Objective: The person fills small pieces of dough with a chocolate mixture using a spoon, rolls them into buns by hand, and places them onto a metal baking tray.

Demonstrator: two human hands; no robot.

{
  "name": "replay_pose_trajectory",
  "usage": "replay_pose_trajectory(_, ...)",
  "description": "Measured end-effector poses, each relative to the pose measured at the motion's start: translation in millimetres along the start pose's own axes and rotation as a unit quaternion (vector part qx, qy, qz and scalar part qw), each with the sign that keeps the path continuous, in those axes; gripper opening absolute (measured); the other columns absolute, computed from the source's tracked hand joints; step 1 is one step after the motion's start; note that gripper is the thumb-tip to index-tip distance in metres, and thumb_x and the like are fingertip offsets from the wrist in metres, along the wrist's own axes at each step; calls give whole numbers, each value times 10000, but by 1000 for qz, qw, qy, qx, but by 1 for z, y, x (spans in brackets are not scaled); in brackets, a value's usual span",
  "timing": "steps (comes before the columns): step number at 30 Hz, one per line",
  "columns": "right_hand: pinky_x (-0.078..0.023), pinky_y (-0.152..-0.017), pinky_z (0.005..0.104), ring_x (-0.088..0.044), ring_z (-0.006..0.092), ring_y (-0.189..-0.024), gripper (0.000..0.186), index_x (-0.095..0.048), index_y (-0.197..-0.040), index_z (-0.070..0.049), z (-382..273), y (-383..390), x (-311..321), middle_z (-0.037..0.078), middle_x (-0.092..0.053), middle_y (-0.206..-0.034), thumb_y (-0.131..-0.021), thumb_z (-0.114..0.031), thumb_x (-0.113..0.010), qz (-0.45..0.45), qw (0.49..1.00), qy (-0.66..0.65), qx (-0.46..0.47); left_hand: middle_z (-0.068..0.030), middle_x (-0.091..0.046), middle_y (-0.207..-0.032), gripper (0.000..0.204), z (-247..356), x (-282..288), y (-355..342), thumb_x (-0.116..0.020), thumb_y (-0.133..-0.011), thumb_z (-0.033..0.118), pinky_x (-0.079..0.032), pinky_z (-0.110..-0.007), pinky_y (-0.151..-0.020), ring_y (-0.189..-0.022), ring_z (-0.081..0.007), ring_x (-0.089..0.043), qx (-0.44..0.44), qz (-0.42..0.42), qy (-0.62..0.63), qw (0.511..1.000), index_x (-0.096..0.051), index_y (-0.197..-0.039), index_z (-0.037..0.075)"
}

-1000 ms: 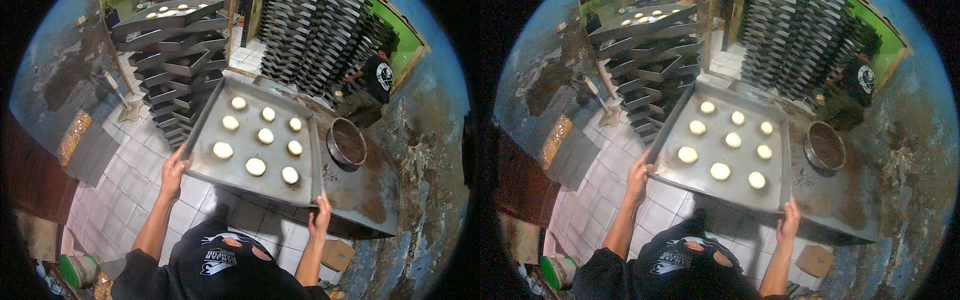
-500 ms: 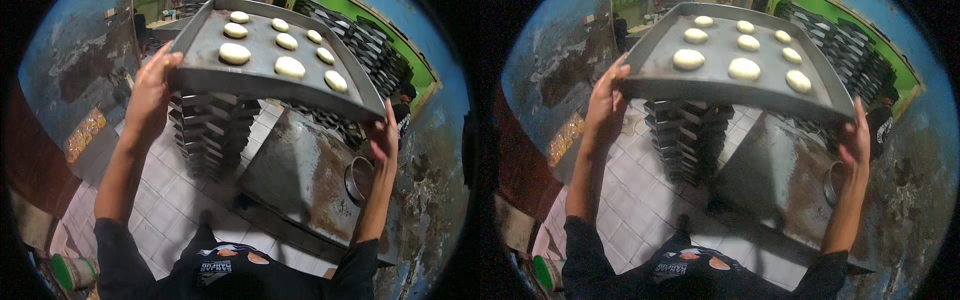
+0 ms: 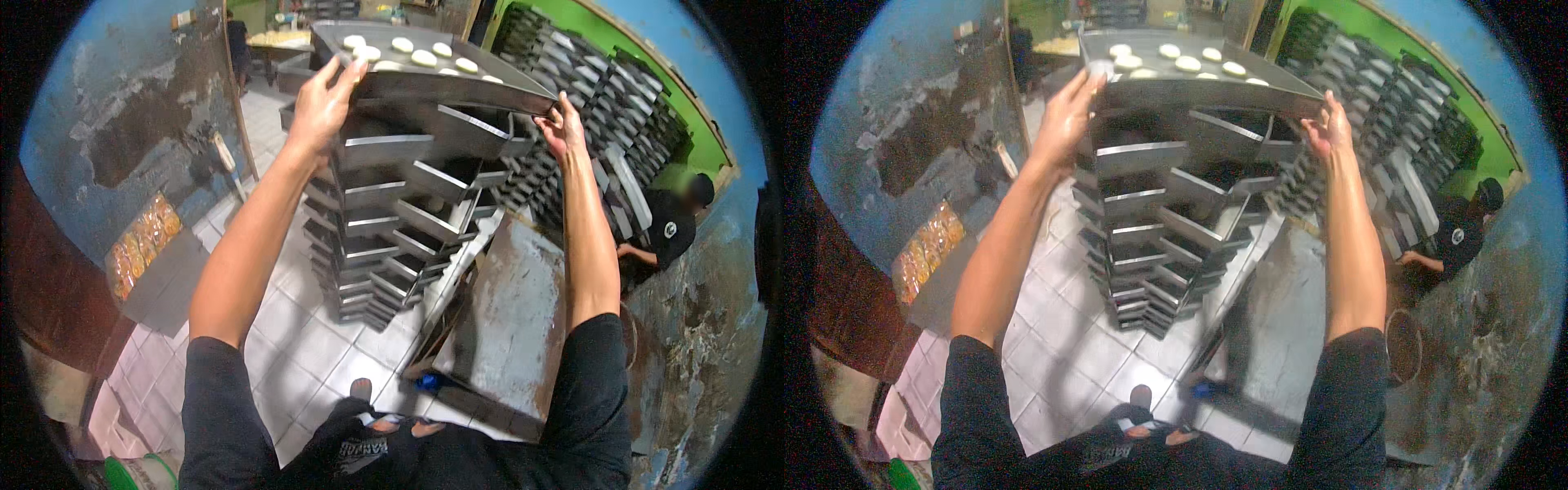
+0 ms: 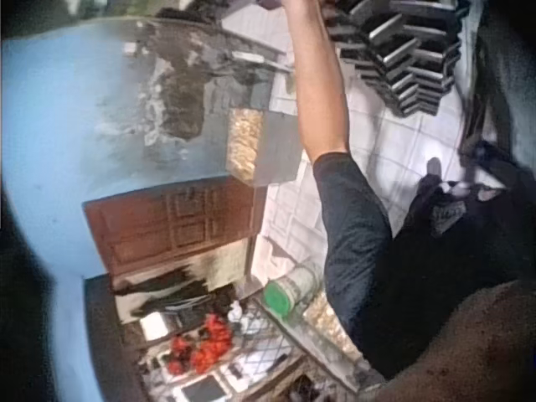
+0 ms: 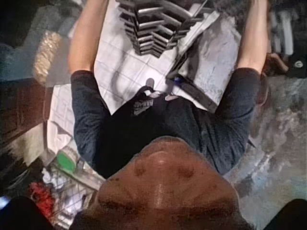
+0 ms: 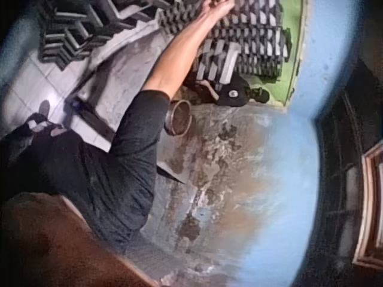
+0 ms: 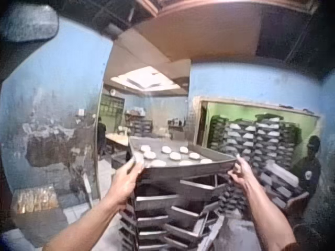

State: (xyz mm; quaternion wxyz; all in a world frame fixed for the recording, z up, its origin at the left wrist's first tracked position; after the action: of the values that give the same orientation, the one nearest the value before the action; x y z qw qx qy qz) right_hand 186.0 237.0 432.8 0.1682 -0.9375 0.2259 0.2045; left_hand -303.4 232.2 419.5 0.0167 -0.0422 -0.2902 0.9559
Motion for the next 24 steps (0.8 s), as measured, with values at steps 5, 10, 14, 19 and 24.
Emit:
replay_pose_trajectory(5,-529,-892,368,-621,246,-968,598,-409,-1417,-18,74,77,10,129,-596,-1085,-990,-367,-640,21,969,137,203,-151,-634,-1289,533,-44,76,42,-528,-1040,390,-511,-355,-964,-1143,-235,-635,-34,37,89,995,-519,-1383,-17)
replay_pose_trajectory(10,-457,-1025,428,-616,306,-1190,483,-606,-1313,17,254,381,113,184,-685,-1219,-986,-337,-629,-83,894,428,-100,-97,-654,-1215,511,-268,208,301,-546,-1018,418,-439,-361,-1009,-1132,-196,-597,332,134,-68,931,-602,-1309,1)
replay_pose_trajectory(14,-477,-998,431,-636,313,-1150,414,-646,-1234,-18,394,636,259,186,-695,-1176,-956,-325,-628,-177,795,492,-308,-86,-658,-1102,445,-364,301,636,-548,-1001,384,-461,-364,-922,-1023,-194,-606,642,-32,-286,711,-630,-1230,13)
replay_pose_trajectory(19,-502,-965,434,-661,321,-1101,335,-696,-1135,-63,390,893,452,189,-709,-1124,-918,-309,-627,-191,642,639,-378,-111,-661,-1002,363,-328,310,758,-541,-984,329,-482,-375,-827,-926,-209,-623,658,-275,-364,599,-651,-1147,24)
replay_pose_trajectory(24,-528,-931,438,-686,329,-1051,271,-746,-1036,-107,381,1032,552,191,-723,-1071,-881,-293,-627,-258,509,792,-218,-136,-665,-902,291,-354,268,662,-535,-968,273,-504,-386,-733,-829,-223,-640,506,-357,-416,666,-672,-1064,35)
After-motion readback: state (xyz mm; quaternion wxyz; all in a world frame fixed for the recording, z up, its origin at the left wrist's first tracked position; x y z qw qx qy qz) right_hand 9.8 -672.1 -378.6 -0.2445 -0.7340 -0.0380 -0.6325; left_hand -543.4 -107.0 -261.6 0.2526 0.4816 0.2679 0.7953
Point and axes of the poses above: each hand's wrist, its own y-axis away from the middle knuckle, its own x-axis out of the back of the hand, z = x × y, the point moved 7 cm from there along -y, towards the middle knuckle
